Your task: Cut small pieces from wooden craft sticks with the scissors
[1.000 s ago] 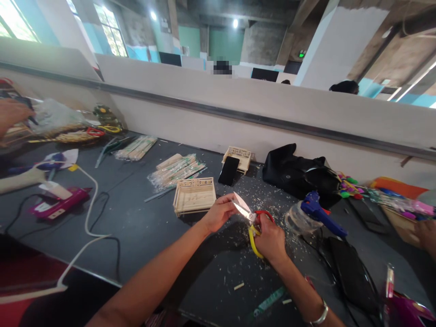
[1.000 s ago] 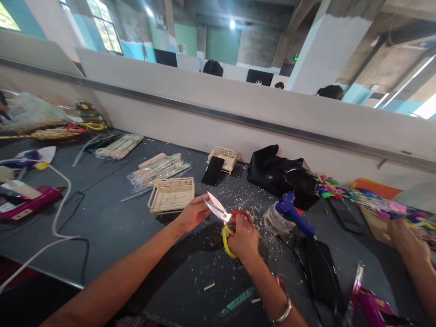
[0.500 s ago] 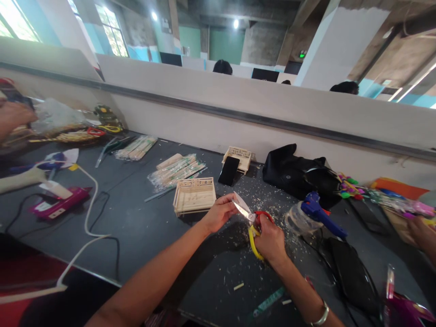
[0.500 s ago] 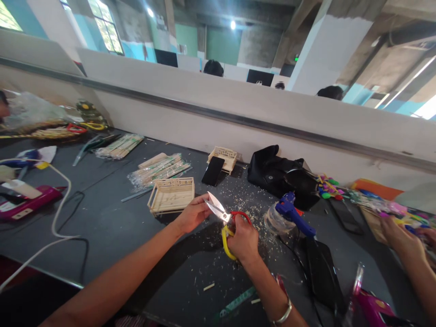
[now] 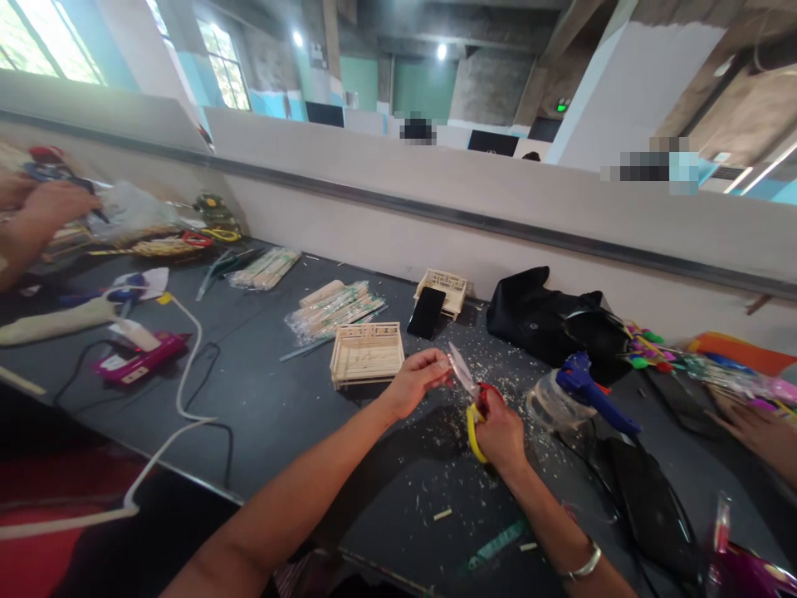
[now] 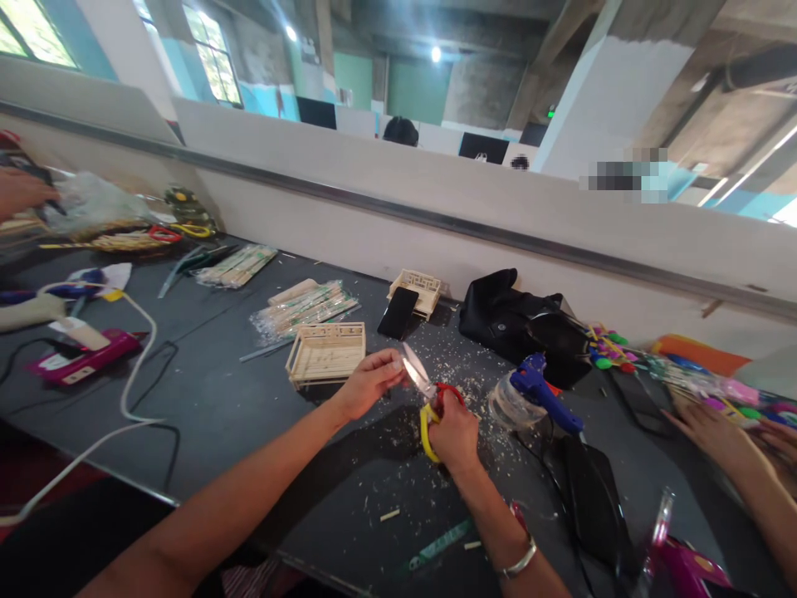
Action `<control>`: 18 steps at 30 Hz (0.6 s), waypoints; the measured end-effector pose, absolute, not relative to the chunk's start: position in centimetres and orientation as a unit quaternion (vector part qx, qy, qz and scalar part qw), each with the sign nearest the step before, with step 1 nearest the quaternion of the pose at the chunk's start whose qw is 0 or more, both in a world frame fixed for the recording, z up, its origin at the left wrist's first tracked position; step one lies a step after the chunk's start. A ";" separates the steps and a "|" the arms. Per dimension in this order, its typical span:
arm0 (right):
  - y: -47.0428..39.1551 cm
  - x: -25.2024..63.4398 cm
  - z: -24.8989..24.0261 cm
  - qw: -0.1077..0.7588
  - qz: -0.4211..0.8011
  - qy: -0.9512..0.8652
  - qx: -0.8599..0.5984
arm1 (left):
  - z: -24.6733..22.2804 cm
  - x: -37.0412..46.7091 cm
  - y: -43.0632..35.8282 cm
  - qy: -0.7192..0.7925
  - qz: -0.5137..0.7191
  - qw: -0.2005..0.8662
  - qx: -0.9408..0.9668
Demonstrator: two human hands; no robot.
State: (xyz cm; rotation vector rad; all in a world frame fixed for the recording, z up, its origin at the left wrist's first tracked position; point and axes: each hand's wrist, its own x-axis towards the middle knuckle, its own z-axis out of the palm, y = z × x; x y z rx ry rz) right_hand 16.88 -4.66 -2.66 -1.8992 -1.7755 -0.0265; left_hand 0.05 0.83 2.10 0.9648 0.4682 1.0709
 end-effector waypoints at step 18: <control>-4.1 16.6 -1.1 0.290 0.110 -0.575 -0.757 | 2.5 -10.1 1.4 0.565 0.350 -0.026 0.747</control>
